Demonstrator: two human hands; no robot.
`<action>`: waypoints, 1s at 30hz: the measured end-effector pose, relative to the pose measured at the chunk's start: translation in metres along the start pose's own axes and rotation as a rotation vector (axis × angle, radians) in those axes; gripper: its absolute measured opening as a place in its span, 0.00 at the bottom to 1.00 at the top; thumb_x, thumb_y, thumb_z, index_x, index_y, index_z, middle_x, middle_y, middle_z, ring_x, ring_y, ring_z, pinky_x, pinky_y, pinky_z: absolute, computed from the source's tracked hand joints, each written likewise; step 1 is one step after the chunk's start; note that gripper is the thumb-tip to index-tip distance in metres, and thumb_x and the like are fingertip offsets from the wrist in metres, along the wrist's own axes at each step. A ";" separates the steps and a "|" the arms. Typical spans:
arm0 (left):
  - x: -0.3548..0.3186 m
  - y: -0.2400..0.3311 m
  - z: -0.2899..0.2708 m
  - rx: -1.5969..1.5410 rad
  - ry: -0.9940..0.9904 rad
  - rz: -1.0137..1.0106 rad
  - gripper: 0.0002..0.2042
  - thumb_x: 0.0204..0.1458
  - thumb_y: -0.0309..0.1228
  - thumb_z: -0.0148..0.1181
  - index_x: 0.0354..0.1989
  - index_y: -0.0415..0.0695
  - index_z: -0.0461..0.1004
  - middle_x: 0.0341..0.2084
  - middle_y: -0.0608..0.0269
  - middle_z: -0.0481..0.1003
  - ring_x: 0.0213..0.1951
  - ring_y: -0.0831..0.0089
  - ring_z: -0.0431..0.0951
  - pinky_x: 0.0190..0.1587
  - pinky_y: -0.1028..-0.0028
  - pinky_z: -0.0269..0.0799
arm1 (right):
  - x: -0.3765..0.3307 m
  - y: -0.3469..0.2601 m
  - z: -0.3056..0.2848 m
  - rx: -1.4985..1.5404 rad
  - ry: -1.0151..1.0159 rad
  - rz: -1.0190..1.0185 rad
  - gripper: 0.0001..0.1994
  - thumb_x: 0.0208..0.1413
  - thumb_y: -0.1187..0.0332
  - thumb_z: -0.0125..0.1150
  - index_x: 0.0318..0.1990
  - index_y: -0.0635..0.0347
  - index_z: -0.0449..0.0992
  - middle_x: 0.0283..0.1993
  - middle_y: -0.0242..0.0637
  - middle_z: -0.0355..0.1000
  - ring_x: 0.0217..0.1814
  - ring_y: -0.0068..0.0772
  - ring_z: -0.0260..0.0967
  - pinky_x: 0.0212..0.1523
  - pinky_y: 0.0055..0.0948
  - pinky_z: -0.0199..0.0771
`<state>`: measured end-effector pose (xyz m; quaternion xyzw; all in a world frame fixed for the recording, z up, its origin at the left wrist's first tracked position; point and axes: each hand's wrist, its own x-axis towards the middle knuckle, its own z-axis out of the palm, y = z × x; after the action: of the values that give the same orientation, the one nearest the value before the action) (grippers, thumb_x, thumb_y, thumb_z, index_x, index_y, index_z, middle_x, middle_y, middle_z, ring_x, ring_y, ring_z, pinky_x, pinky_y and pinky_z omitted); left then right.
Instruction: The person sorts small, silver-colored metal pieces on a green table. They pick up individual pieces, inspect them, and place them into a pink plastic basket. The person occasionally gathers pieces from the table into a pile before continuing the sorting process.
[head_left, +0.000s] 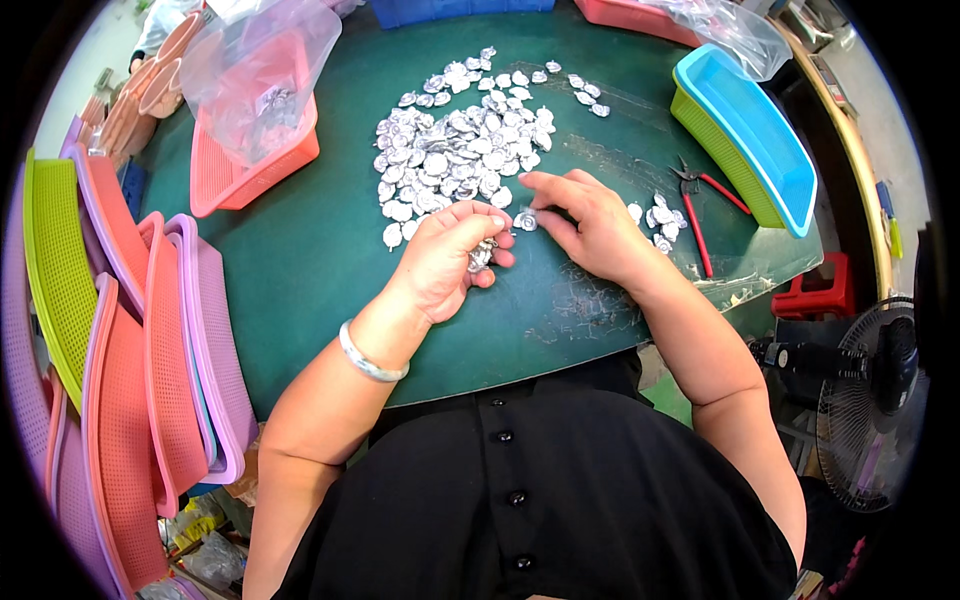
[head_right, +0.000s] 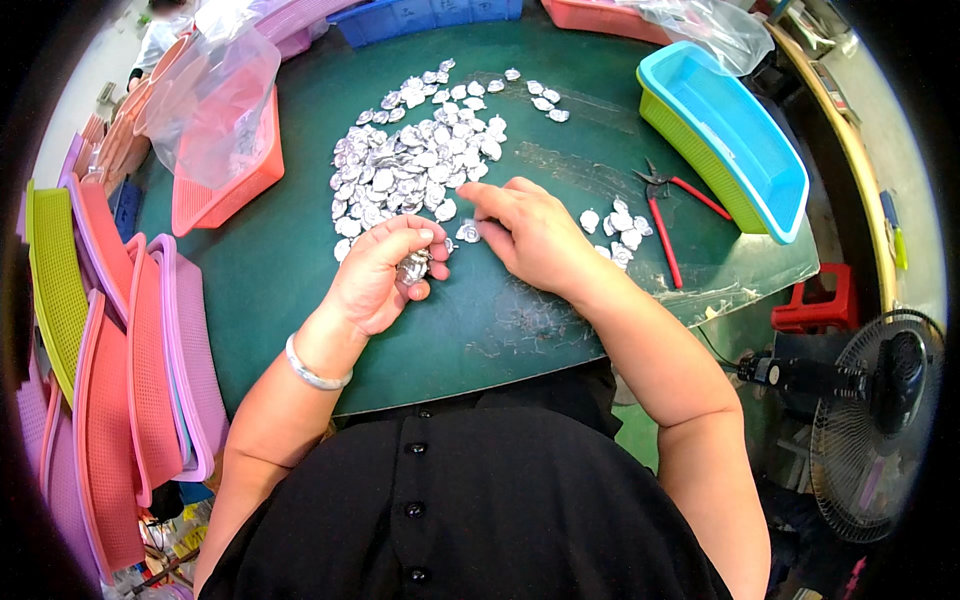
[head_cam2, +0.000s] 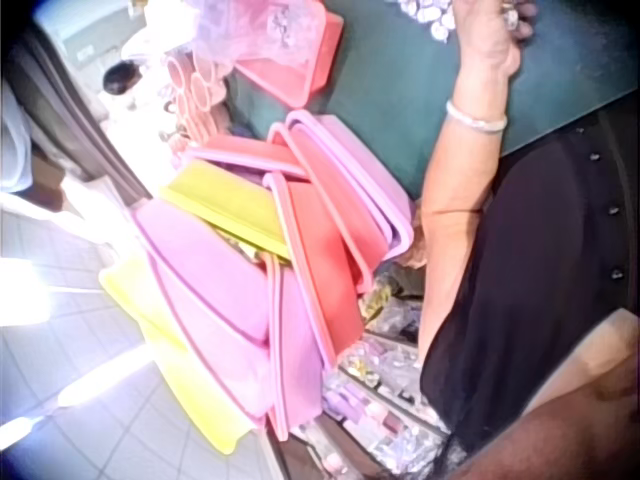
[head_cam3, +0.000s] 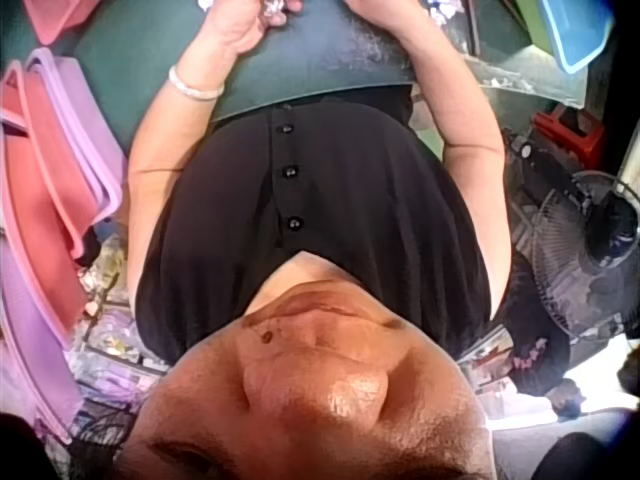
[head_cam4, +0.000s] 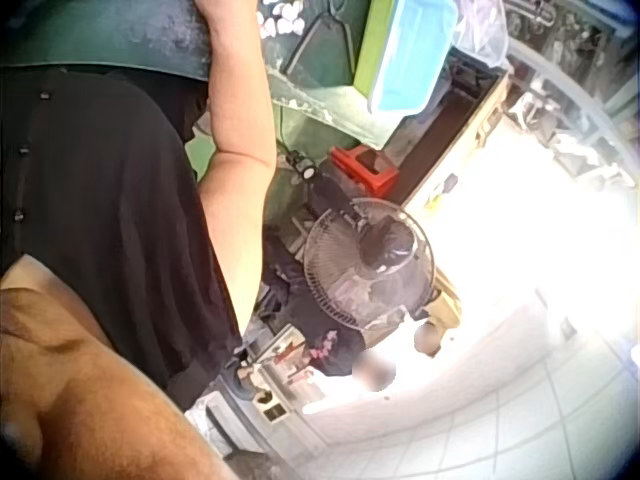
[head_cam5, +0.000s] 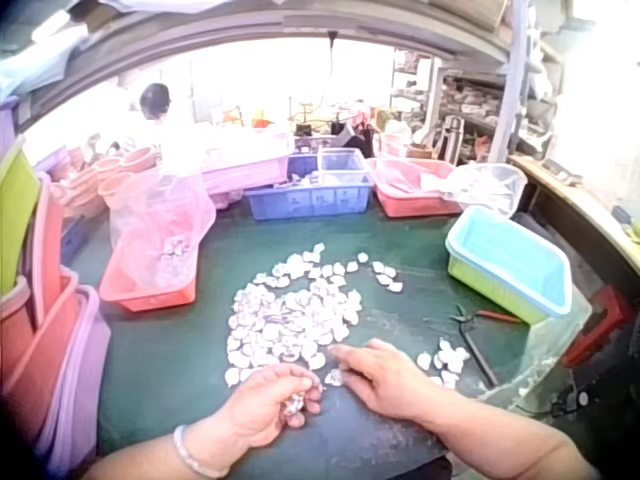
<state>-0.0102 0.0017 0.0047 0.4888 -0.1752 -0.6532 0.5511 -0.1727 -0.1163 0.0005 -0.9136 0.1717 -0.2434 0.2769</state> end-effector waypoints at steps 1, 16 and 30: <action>0.000 0.000 0.001 0.013 0.007 0.000 0.06 0.52 0.29 0.51 0.36 0.43 0.70 0.25 0.65 0.71 0.26 0.76 0.72 0.21 0.82 0.62 | -0.001 0.001 0.000 0.034 0.007 0.039 0.21 0.45 0.79 0.57 0.50 0.59 0.69 0.32 0.36 0.72 0.36 0.37 0.68 0.39 0.31 0.69; 0.001 -0.005 0.002 0.088 -0.024 0.057 0.05 0.52 0.31 0.55 0.35 0.45 0.70 0.24 0.68 0.71 0.25 0.80 0.70 0.21 0.83 0.61 | -0.002 -0.011 -0.002 0.716 -0.090 0.347 0.21 0.52 0.78 0.55 0.55 0.64 0.63 0.34 0.35 0.74 0.38 0.20 0.69 0.43 0.21 0.67; 0.000 0.001 0.001 -0.061 0.040 0.005 0.03 0.52 0.29 0.51 0.32 0.45 0.68 0.27 0.59 0.74 0.26 0.73 0.74 0.19 0.83 0.63 | -0.001 -0.010 0.003 -0.050 -0.045 -0.061 0.23 0.43 0.76 0.59 0.50 0.62 0.66 0.30 0.39 0.70 0.36 0.42 0.66 0.40 0.36 0.66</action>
<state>-0.0103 0.0014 0.0062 0.4844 -0.1452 -0.6470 0.5706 -0.1704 -0.1065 0.0039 -0.9303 0.1435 -0.2266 0.2503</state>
